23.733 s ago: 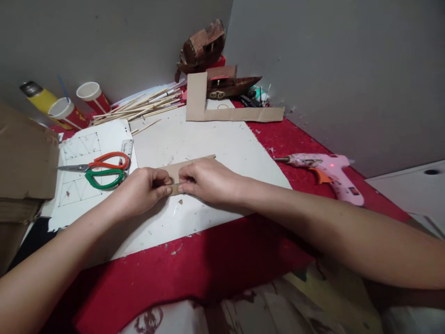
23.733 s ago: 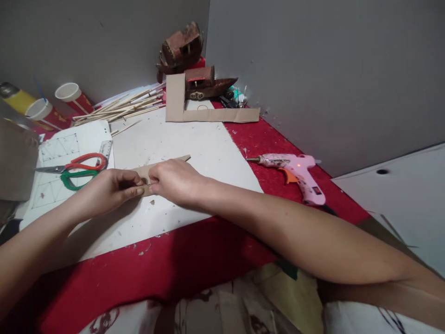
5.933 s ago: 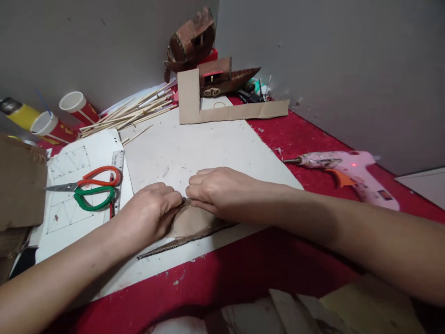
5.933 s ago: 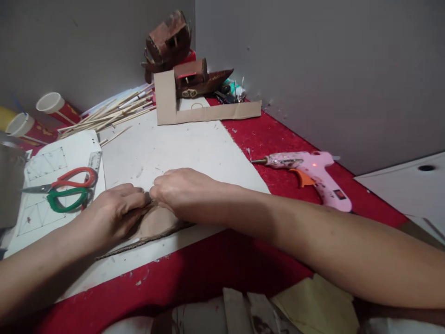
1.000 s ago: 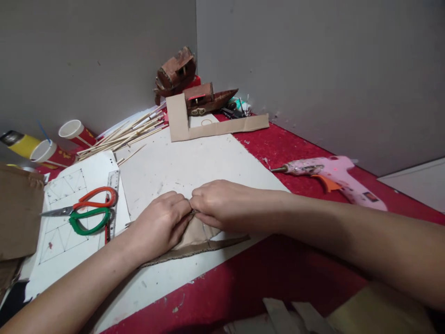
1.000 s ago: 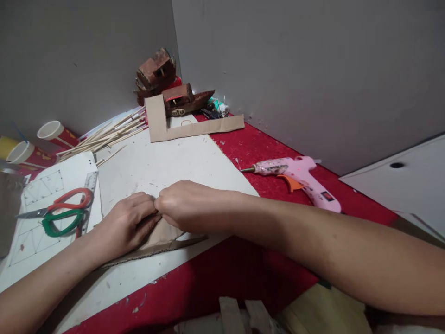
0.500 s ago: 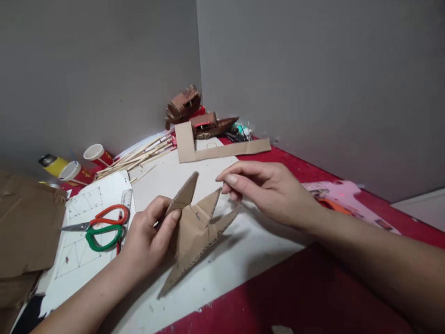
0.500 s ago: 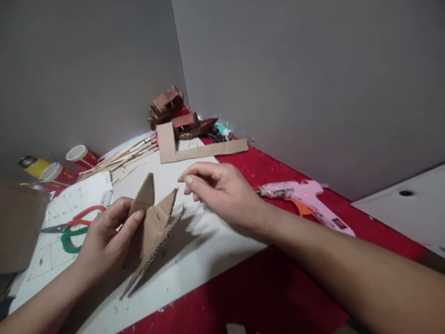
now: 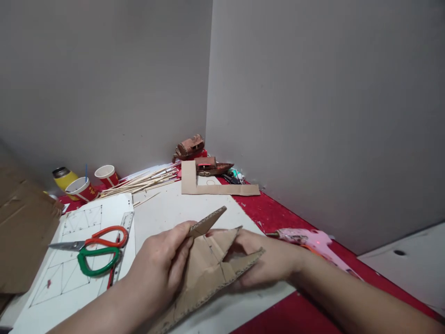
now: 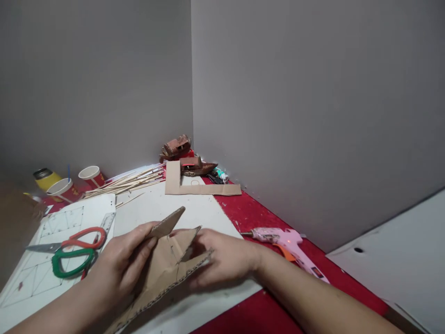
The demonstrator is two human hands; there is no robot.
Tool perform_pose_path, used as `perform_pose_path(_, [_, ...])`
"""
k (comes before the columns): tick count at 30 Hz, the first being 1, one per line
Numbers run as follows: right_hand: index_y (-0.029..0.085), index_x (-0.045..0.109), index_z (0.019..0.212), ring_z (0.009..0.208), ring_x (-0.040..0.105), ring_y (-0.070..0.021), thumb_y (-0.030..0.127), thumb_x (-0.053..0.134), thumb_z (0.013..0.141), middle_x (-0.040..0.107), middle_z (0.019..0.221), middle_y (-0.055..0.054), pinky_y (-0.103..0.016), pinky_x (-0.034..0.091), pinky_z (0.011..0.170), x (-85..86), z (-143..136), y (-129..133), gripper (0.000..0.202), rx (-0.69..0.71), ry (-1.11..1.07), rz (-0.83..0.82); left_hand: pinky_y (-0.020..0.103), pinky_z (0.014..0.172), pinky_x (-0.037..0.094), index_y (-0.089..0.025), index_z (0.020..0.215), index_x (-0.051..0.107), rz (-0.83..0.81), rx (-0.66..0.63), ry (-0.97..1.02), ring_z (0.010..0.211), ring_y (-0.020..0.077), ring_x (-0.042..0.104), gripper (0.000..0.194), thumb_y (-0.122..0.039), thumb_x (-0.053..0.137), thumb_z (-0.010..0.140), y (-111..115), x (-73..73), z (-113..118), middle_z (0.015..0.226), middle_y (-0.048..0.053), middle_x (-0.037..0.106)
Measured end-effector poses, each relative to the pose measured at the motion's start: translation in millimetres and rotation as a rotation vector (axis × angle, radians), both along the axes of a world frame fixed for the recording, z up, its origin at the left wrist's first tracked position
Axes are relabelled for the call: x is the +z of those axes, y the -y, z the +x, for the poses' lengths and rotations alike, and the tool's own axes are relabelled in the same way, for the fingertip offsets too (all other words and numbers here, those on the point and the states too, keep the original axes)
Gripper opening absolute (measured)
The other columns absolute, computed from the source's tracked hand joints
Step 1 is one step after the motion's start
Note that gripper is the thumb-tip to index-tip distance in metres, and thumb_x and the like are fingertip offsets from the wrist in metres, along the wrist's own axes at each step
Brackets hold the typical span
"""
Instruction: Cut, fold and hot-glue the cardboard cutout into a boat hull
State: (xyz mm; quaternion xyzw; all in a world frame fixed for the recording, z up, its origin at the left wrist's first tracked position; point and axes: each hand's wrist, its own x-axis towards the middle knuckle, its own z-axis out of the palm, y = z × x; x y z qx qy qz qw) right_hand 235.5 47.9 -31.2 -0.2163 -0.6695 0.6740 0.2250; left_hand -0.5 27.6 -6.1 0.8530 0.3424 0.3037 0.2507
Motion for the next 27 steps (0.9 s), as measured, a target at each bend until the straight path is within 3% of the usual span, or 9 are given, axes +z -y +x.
perform_pose_path(3, [0.015,0.064,0.118,0.095,0.069,-0.0221,0.015,0.069,0.07,0.068,0.116,-0.014,-0.037,0.055,0.084,-1.2,7,-10,0.048,-0.181,0.028,-0.053,0.029,0.076,0.052,-0.026,0.126,0.053,0.007,-0.005,-0.047,0.087,0.016,0.067,0.032,-0.019,0.041,0.098,1,0.7,-1,0.102,0.003,0.071])
perform_pose_path(5, [0.015,0.068,0.11,0.093,0.069,-0.0216,0.016,0.068,0.07,0.07,0.112,-0.013,-0.037,0.056,0.083,-4.4,10,-13,0.04,-0.208,-0.043,-0.083,0.03,0.074,0.052,-0.025,0.125,0.054,0.005,-0.005,-0.075,0.086,0.0167,0.067,0.031,-0.02,0.04,0.098,0,0.8,-2,0.099,0.003,0.071])
perform_pose_path(8, [0.013,0.069,0.109,0.088,0.07,-0.0231,0.026,0.071,0.071,0.072,0.104,-0.013,-0.039,0.056,0.081,-12.1,14,-12,0.04,-0.11,-0.202,-0.19,0.029,0.078,0.052,-0.026,0.128,0.052,0.0,-0.032,-0.082,0.09,0.0166,0.068,0.033,-0.019,0.041,0.098,0,0.7,-3,0.102,0.003,0.071])
perform_pose_path(10, [0.013,0.063,0.121,0.085,0.071,-0.0239,0.032,0.074,0.071,0.072,0.102,-0.014,-0.039,0.057,0.078,-17.2,16,-9,0.054,-0.025,-0.265,-0.244,0.028,0.08,0.052,-0.026,0.129,0.052,-0.01,-0.038,-0.069,0.092,0.0159,0.068,0.034,-0.018,0.042,0.098,-1,1.8,-2,0.107,0.003,0.071])
perform_pose_path(14, [0.02,0.049,0.135,0.092,0.068,-0.0225,0.024,0.086,0.062,0.068,0.11,-0.011,-0.036,0.055,0.079,-21.6,7,-1,0.083,0.047,-0.186,-0.18,0.025,0.082,0.052,-0.024,0.129,0.054,-0.008,-0.002,0.001,0.096,0.014,0.067,0.034,-0.018,0.042,0.098,-3,3.3,-1,0.12,0.005,0.069])
perform_pose_path(17, [0.019,0.063,0.115,0.096,0.065,-0.021,0.023,0.087,0.06,0.069,0.104,-0.006,-0.035,0.051,0.091,-23.9,-10,9,0.06,0.005,-0.144,-0.04,0.027,0.092,0.052,-0.021,0.134,0.051,0.012,0.001,0.052,0.11,0.0155,0.065,0.037,-0.018,0.042,0.098,-3,-3.7,2,0.129,0.007,0.066])
perform_pose_path(20, [0.018,0.07,0.093,0.096,0.063,-0.0205,0.036,0.083,0.066,0.068,0.097,-0.004,-0.032,0.05,0.091,-30.3,-26,19,0.035,0.0,-0.147,0.018,0.032,0.098,0.051,-0.02,0.139,0.047,0.041,-0.023,0.056,0.117,0.0184,0.063,0.041,-0.019,0.042,0.098,-2,-17.0,4,0.129,0.009,0.066])
perform_pose_path(23, [0.018,0.07,0.098,0.1,0.062,-0.0209,0.044,0.079,0.071,0.067,0.1,-0.006,-0.035,0.048,0.094,-35.8,-33,22,0.039,0.023,-0.165,-0.024,0.036,0.098,0.053,-0.022,0.145,0.041,-0.002,-0.069,0.039,0.117,0.0195,0.063,0.046,-0.02,0.039,0.099,0,-23.6,7,0.131,0.009,0.065])
perform_pose_path(27, [0.019,0.067,0.105,0.095,0.063,-0.0209,0.046,0.084,0.066,0.067,0.098,-0.005,-0.036,0.049,0.09,-36.6,-30,17,0.05,-0.01,-0.216,-0.134,0.044,0.112,0.04,-0.025,0.149,0.036,-0.147,-0.084,-0.05,0.134,0.0221,0.048,0.049,-0.029,0.037,0.1,4,-8.5,6,0.148,0.008,0.049])
